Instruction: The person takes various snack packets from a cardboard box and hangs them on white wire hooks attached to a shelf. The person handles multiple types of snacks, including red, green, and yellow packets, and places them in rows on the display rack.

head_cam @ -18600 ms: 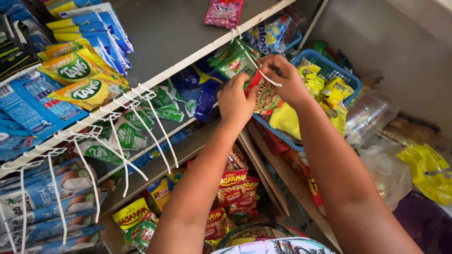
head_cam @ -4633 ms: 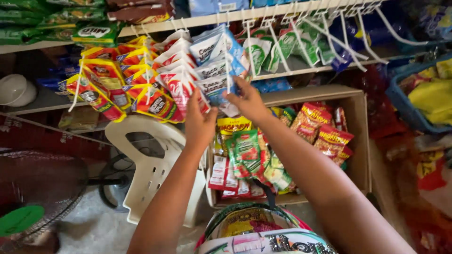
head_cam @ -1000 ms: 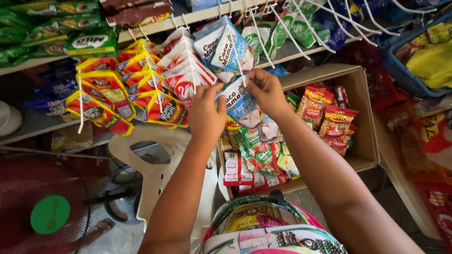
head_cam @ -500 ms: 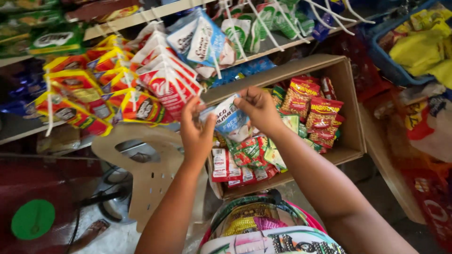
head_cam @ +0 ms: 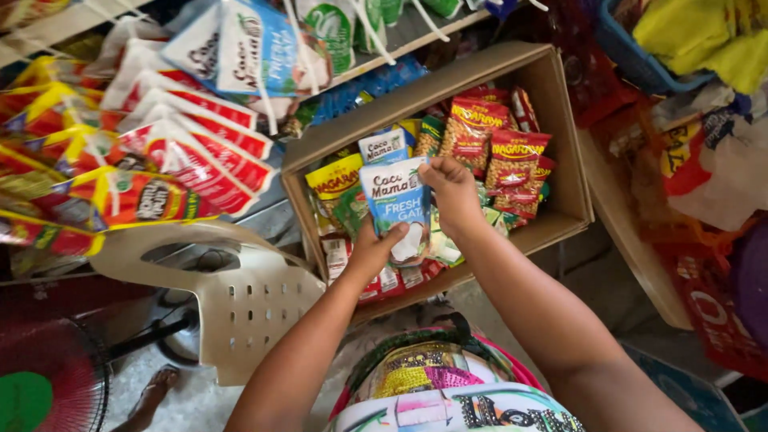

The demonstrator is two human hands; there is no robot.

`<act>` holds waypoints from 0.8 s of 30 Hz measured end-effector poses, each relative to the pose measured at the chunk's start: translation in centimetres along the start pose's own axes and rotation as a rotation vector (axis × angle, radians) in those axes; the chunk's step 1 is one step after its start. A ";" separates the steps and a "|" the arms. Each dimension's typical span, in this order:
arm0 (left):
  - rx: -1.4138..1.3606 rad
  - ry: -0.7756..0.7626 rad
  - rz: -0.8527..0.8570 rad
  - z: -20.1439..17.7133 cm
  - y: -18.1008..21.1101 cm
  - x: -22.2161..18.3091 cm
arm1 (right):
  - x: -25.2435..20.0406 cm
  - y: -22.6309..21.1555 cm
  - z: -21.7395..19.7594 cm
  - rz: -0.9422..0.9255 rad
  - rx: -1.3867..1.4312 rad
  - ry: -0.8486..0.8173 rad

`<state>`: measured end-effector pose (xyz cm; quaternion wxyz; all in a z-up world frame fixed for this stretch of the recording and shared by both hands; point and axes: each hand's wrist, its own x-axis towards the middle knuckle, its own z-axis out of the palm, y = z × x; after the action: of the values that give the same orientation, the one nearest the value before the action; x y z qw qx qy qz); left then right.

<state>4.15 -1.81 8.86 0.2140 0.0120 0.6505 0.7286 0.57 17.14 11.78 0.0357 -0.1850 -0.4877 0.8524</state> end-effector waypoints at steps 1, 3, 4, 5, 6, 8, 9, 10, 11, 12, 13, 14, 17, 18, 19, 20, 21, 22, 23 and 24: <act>0.001 -0.005 -0.007 0.6 -0.7 0.6 | 0.5 0.6 -1.0 0.003 0.001 0.008; -0.034 -0.001 -0.054 2.2 -2.2 1.8 | 1.4 1.7 -3.3 0.025 -0.043 0.126; -0.032 -0.006 -0.061 2.7 -3.4 2.8 | 1.7 1.4 -4.0 0.028 -0.041 0.134; -0.011 -0.007 -0.112 3.3 -4.6 3.5 | 1.8 1.3 -4.6 0.067 0.014 0.147; 0.011 -0.009 -0.163 3.7 -5.8 4.3 | 1.9 1.1 -5.2 0.106 0.069 0.161; 0.022 -0.001 -0.186 5.0 -4.9 6.2 | 2.9 0.4 -6.0 0.095 0.014 0.178; 0.031 0.010 -0.206 5.6 -4.4 7.1 | 3.4 0.0 -6.5 0.085 -0.043 0.190; 0.030 0.010 -0.210 6.1 -3.6 8.3 | 4.2 -0.3 -7.1 0.088 -0.043 0.193; 0.026 0.017 -0.212 6.6 -2.7 9.3 | 4.9 -0.6 -7.8 0.038 -0.123 0.137; 0.022 0.025 -0.213 7.1 -1.9 10.4 | 5.6 -0.9 -8.5 -0.011 -0.203 0.081; 0.020 0.027 -0.217 7.2 -1.3 11.4 | 6.5 -0.4 -9.1 -0.007 -0.204 0.081; 0.027 0.080 -0.300 7.2 -0.8 12.4 | 7.4 0.1 -9.7 -0.015 -0.291 0.036; 0.386 0.241 -0.250 7.1 0.2 13.8 | 7.5 0.3 -8.8 0.030 -0.465 -0.096; 0.738 0.338 -0.103 7.1 0.5 13.9 | 7.0 0.1 -8.2 0.080 -0.551 -0.182; 0.737 0.344 -0.107 7.7 2.3 13.2 | 6.8 1.1 -8.6 0.083 -0.552 -0.188; 0.935 0.223 -0.230 8.3 4.3 12.5 | 6.5 2.1 -9.1 -0.079 -1.073 -0.258; 1.129 0.098 -0.356 8.8 6.2 11.7 | 6.3 3.2 -9.4 -0.260 -1.586 -0.323; 1.129 0.105 -0.362 8.6 5.0 11.5 | 5.5 1.9 -8.3 -0.261 -1.584 -0.332; 1.200 0.003 -0.445 8.5 3.8 11.3 | 4.8 0.7 -7.1 -0.106 -1.688 -0.349; 1.267 -0.102 -0.529 8.3 2.7 11.1 | 4.1 -0.6 -6.0 0.052 -1.787 -0.363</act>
<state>-4.27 9.52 9.77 0.3667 0.0100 0.9212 0.1295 -1.23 23.37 8.36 -0.2175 -0.0179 -0.9603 0.1738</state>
